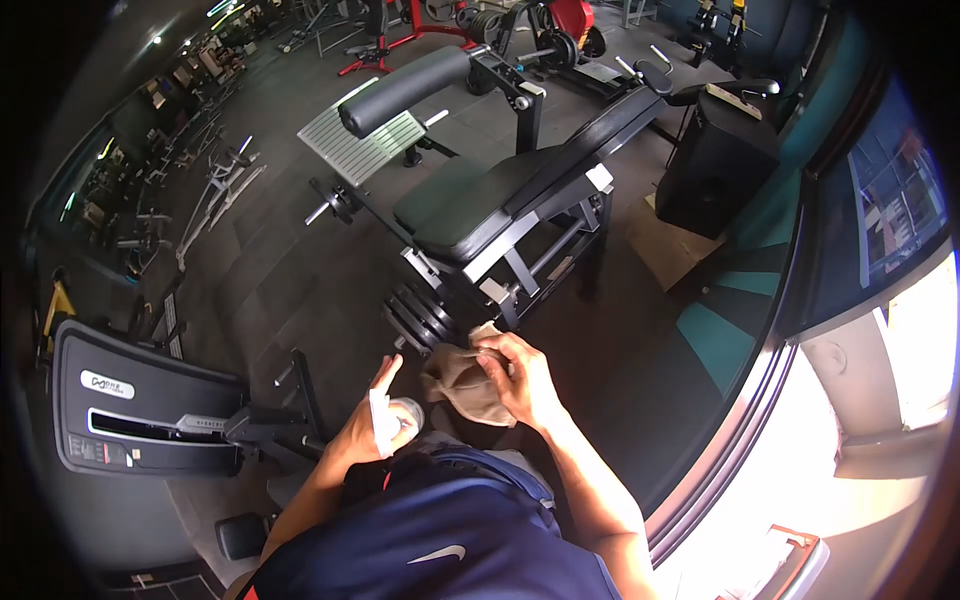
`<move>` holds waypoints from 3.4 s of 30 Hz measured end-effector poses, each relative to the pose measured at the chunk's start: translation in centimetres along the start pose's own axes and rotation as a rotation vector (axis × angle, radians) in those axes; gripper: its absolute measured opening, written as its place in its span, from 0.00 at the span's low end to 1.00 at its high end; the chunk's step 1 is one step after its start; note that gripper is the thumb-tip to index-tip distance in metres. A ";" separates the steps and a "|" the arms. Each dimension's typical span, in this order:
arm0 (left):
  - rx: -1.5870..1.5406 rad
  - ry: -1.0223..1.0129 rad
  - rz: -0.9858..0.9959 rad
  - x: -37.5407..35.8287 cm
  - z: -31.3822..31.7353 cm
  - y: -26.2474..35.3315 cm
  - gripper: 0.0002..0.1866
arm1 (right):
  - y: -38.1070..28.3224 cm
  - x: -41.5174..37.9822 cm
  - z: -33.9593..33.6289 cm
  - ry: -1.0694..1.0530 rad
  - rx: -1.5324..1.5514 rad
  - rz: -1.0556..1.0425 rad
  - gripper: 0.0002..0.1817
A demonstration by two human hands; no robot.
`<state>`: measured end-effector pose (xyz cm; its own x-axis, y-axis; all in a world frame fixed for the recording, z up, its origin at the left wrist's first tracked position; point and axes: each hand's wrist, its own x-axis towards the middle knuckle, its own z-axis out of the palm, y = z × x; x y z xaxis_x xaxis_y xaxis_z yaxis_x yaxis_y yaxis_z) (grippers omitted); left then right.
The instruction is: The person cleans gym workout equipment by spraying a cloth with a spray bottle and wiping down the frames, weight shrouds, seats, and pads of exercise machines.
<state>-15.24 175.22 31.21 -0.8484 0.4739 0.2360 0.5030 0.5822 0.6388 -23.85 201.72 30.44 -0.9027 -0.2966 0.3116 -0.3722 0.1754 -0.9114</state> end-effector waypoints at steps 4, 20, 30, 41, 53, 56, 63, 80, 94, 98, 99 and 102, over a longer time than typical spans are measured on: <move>-0.116 0.004 0.083 2.0 -0.9 0.5 0.08 | -1.9 0.6 1.2 -0.421 0.145 0.108 0.13; -0.133 -0.187 0.206 4.7 0.1 1.1 0.10 | 4.3 -4.6 -1.8 -0.797 -0.342 0.324 0.27; 0.060 0.019 0.136 3.2 0.2 -1.1 0.05 | 12.4 -10.6 -2.5 -0.332 -0.852 0.677 0.10; -0.305 -0.187 0.299 7.2 9.5 2.0 0.08 | 16.0 -7.0 -0.2 0.146 -0.986 0.480 0.27; 0.036 -0.178 -0.031 7.9 7.7 -3.0 0.08 | 19.5 -13.5 -9.4 0.093 -0.907 0.798 0.16; -0.027 0.194 0.002 7.1 10.7 -7.8 0.11 | 16.4 -12.9 -7.5 -0.185 -0.856 0.565 0.19; -0.046 -0.132 -0.309 6.7 9.9 -4.7 0.12 | 14.4 -12.9 4.1 0.070 1.182 1.299 0.32; -0.423 -0.123 -0.330 -2.7 6.2 -7.0 0.13 | 12.3 -3.3 1.0 0.444 0.481 0.508 0.10; -0.334 -0.250 -0.679 -7.3 -2.0 -22.4 0.08 | 30.3 14.6 13.5 0.194 -0.365 0.312 0.23; -0.265 -0.280 -0.551 -4.8 -4.1 -26.0 0.08 | 35.7 16.8 17.2 0.539 -0.529 0.247 0.24; -0.178 -0.316 -0.507 -3.9 -4.8 -26.4 0.08 | 36.4 18.0 17.9 0.651 -0.476 0.331 0.23; -0.150 -0.409 -0.500 -2.0 -6.6 -27.8 0.08 | 34.9 22.4 17.2 0.833 -0.575 0.652 0.19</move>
<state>-28.59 153.74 17.86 -0.8279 0.4000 -0.3932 0.0114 0.7128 0.7012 -53.37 185.06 1.04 -0.7400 0.6639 0.1077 0.3560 0.5225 -0.7748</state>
